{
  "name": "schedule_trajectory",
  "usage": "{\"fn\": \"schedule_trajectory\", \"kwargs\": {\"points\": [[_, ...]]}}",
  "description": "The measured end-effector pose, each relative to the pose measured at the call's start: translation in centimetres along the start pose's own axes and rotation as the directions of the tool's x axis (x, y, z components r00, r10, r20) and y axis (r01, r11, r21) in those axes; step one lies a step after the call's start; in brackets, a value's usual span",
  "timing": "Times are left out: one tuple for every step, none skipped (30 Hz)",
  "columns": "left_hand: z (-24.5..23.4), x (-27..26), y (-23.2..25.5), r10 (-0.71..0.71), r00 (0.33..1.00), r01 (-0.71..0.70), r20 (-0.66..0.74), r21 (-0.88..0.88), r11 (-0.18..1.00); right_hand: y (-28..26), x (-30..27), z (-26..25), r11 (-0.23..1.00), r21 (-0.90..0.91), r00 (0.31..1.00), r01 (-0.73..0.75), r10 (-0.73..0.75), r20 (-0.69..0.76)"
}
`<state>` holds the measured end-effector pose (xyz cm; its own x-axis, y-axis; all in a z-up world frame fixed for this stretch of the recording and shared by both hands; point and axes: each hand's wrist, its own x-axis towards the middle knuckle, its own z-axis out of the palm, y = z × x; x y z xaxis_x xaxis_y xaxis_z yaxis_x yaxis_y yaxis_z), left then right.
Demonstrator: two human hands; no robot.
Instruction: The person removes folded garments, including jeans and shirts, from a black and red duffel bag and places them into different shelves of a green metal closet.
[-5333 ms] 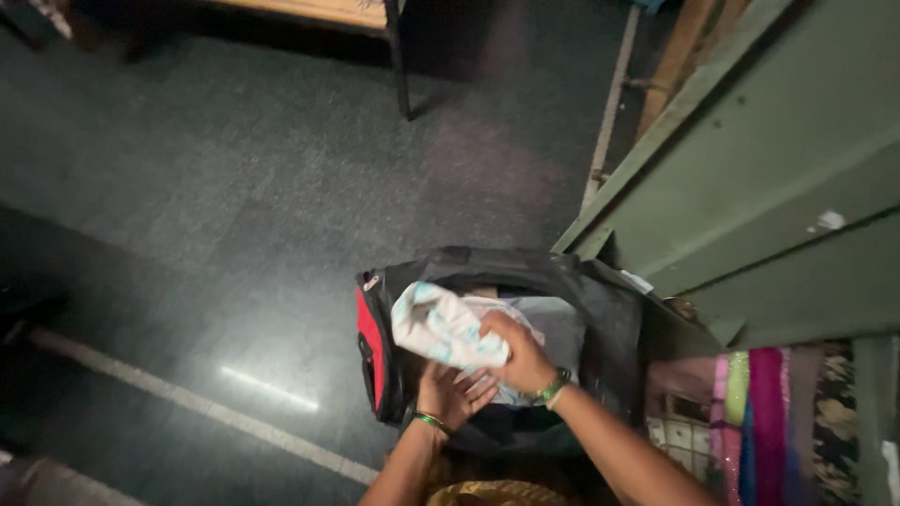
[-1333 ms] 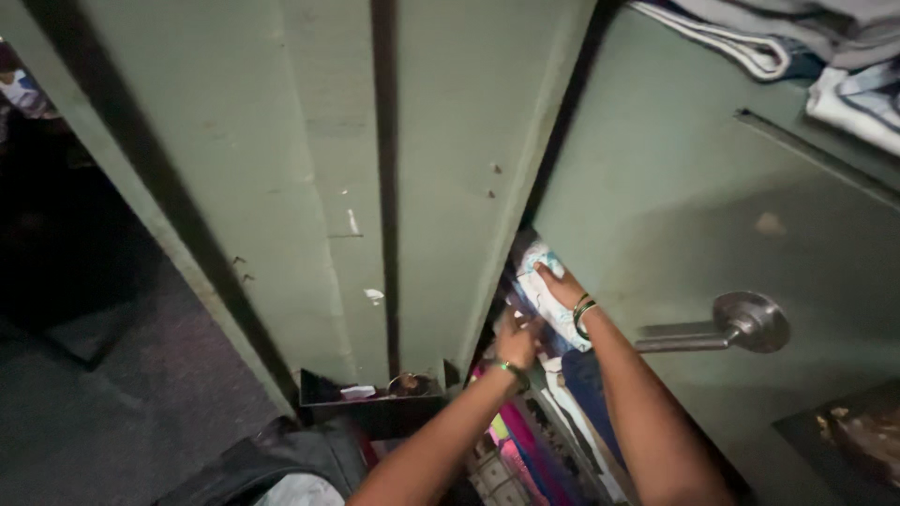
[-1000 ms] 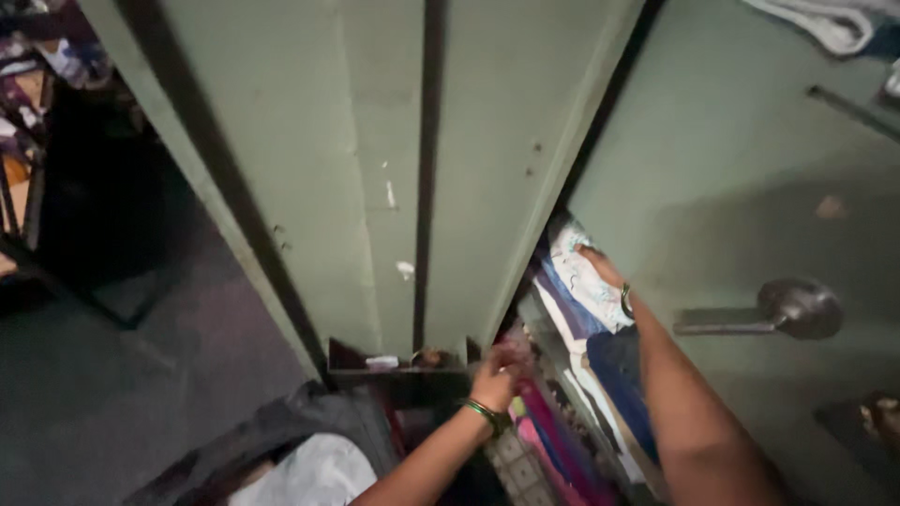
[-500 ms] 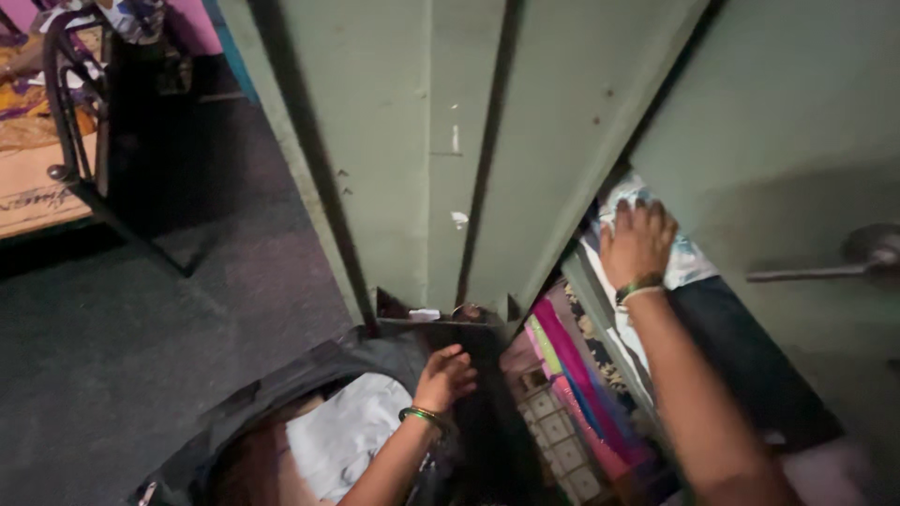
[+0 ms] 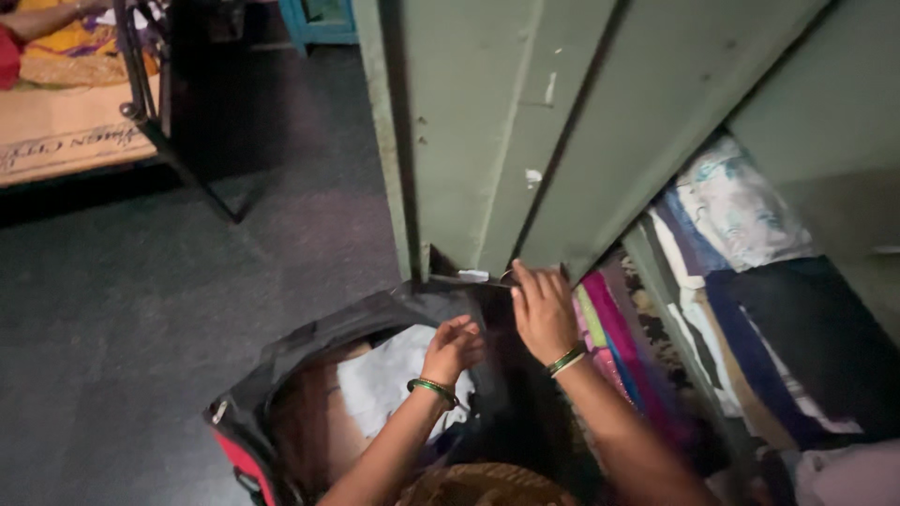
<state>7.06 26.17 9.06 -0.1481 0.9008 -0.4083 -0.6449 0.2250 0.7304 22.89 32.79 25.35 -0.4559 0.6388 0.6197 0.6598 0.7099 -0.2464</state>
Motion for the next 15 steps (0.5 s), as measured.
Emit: {"fn": "schedule_trajectory", "kwargs": {"points": [[-0.6,-0.4,-0.1,0.009,1.0,-0.009,-0.019,0.005,1.0,-0.8,-0.4,0.5,0.998,0.065,1.0,0.022,-0.022,0.004],[-1.3,-0.9,-0.2,0.019,0.999,-0.019,-0.041,0.01,1.0,-1.6,-0.9,1.0,0.99,0.131,0.999,0.043,-0.044,0.007],[-2.1,-1.4,-0.5,0.018,0.999,-0.017,-0.046,0.02,1.0,-2.3,-1.4,1.6,0.987,0.147,0.997,0.057,-0.065,0.05],[-2.9,-2.0,-0.8,0.017,0.998,-0.016,-0.053,0.03,0.999,-3.0,-2.0,2.3,0.984,0.165,0.992,0.071,-0.087,0.093],[-3.9,-2.4,-1.2,0.016,0.998,-0.014,-0.059,0.039,0.999,-3.5,-2.6,3.0,0.979,0.184,0.985,0.084,-0.11,0.136],[-4.9,-3.0,-1.8,-0.009,0.995,0.014,-0.101,0.045,0.999,-4.1,-3.4,3.6,0.976,0.184,0.979,0.114,-0.142,0.146],[-6.0,-3.4,-2.5,-0.035,0.989,0.042,-0.141,0.049,0.998,-4.5,-4.1,4.2,0.972,0.184,0.972,0.145,-0.175,0.156],[-7.2,-3.8,-3.3,-0.06,0.982,0.07,-0.181,0.05,0.996,-5.0,-4.9,4.8,0.967,0.185,0.964,0.176,-0.208,0.166],[-8.8,-4.0,-4.3,-0.064,0.982,0.071,-0.18,0.035,0.997,-5.5,-5.7,5.6,0.963,0.201,0.959,0.178,-0.216,0.182],[-10.5,-4.3,-5.2,-0.067,0.981,0.072,-0.18,0.02,0.997,-6.2,-6.5,6.5,0.959,0.219,0.954,0.18,-0.225,0.199],[-12.2,-4.5,-6.2,-0.07,0.981,0.072,-0.181,0.004,0.997,-6.7,-7.3,7.3,0.954,0.237,0.948,0.182,-0.234,0.215],[-13.8,-4.6,-7.2,-0.079,0.977,0.077,-0.198,-0.015,0.997,-7.1,-8.1,8.1,0.947,0.275,0.929,0.164,-0.242,0.28],[-15.3,-4.8,-8.1,-0.087,0.973,0.082,-0.215,-0.034,0.996,-7.5,-9.0,8.9,0.94,0.311,0.904,0.144,-0.252,0.345],[-16.7,-4.9,-9.0,-0.096,0.968,0.085,-0.23,-0.055,0.995,-7.7,-9.8,9.8,0.931,0.344,0.874,0.122,-0.265,0.407],[-18.1,-5.0,-9.7,-0.102,0.959,0.09,-0.263,-0.056,0.994,-7.9,-10.6,10.8,0.932,0.349,0.844,0.097,-0.263,0.467]]}}
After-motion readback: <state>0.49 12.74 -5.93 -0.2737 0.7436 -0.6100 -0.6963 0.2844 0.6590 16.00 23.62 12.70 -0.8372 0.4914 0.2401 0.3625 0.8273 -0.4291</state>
